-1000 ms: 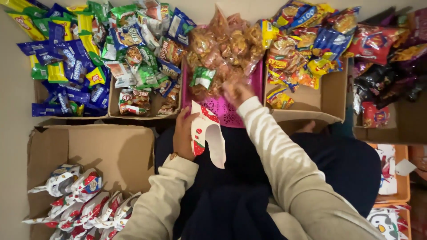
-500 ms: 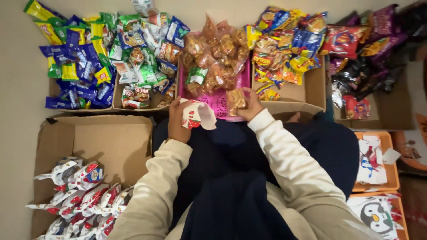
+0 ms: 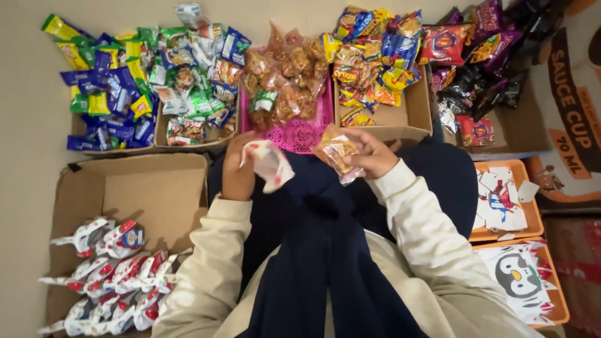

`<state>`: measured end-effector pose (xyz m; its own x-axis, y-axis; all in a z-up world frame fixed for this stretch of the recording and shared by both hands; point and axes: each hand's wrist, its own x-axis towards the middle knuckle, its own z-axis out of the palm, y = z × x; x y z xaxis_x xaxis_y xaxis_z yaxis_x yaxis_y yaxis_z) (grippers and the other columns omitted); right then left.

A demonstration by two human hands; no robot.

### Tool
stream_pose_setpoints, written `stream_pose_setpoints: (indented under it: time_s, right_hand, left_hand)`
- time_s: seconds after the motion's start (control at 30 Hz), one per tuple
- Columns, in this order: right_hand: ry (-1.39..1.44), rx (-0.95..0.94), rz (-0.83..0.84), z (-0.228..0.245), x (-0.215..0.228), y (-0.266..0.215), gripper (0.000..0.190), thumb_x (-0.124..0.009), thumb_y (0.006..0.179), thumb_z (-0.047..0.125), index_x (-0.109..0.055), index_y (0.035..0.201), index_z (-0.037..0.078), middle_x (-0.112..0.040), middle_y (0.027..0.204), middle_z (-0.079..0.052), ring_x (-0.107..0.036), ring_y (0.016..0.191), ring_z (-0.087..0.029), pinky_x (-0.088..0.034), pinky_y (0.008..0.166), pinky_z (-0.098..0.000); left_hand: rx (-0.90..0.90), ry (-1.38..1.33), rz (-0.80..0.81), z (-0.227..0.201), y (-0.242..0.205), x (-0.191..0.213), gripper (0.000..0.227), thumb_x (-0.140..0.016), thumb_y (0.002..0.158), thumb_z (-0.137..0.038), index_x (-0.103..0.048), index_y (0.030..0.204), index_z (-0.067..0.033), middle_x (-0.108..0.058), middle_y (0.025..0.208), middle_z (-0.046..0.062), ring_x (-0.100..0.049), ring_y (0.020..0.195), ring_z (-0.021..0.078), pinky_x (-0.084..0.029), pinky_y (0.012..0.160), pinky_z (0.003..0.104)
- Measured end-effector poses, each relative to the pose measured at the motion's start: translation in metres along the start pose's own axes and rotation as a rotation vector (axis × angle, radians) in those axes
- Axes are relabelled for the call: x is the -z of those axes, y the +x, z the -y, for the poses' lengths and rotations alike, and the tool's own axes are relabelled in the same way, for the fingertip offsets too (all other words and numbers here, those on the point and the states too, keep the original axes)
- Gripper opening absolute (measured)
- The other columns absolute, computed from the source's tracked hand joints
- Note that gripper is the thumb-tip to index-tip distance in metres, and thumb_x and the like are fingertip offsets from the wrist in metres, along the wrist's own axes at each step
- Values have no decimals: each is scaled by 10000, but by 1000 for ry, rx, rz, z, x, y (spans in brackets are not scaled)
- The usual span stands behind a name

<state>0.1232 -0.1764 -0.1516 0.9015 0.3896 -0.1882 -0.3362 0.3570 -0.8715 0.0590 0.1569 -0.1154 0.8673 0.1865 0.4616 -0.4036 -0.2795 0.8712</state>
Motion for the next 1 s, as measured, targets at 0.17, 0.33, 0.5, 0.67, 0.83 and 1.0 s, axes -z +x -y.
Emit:
stream_pose_setpoints:
  time_s: [0.17,0.33,0.5,0.67,0.83,1.0]
  right_hand:
    - [-147,173,80,18,-16,-10,664,-876,670,-112,-580,1260,-36,-709,1049,-178,-750,831,-243,-672,694,-352]
    - [43,236,147,56,-87,-51,411,-777,785,-32,-679,1179,-90,-636,720,-188,-635,458,-172,-543,423,-258]
    - [-71,253,212,47,-115,-72,578,-768,836,7,-556,1369,-63,-694,1131,-252,-754,940,-317,-667,729,-475]
    - [-169,374,239,25,-119,-67,435,-828,805,-22,-565,1151,-26,-689,1106,-223,-727,990,-278,-624,817,-366]
    - [-644,685,208,26,-114,-60,305,-910,765,158,-672,930,66,-743,1028,-125,-729,949,-278,-569,842,-374]
    - [-1081,948,408,49,-141,-69,189,-774,895,234,-771,1054,130,-744,1109,-94,-668,918,-367,-557,779,-458]
  left_hand:
    - [-41,64,187,-33,-5,2,190,-571,1031,-120,-735,1123,-89,-693,1165,129,-611,1216,307,-418,1101,408]
    - [17,61,309,-59,-14,4,315,-603,925,40,-738,1178,-90,-653,1217,154,-609,1226,328,-432,1096,406]
    - [139,4,405,-66,-19,6,410,-670,812,77,-753,1160,-123,-613,1316,144,-571,1305,326,-405,1136,430]
    - [208,-54,365,-68,-22,0,281,-663,875,17,-760,1111,-101,-644,1285,153,-600,1277,320,-423,1118,419]
    - [241,-62,417,-64,-25,2,380,-574,873,59,-739,1172,-108,-609,1341,164,-540,1333,337,-379,1154,448]
    - [268,-109,509,-73,-31,-4,569,-495,775,92,-698,1264,-114,-532,1387,195,-467,1391,386,-332,1186,509]
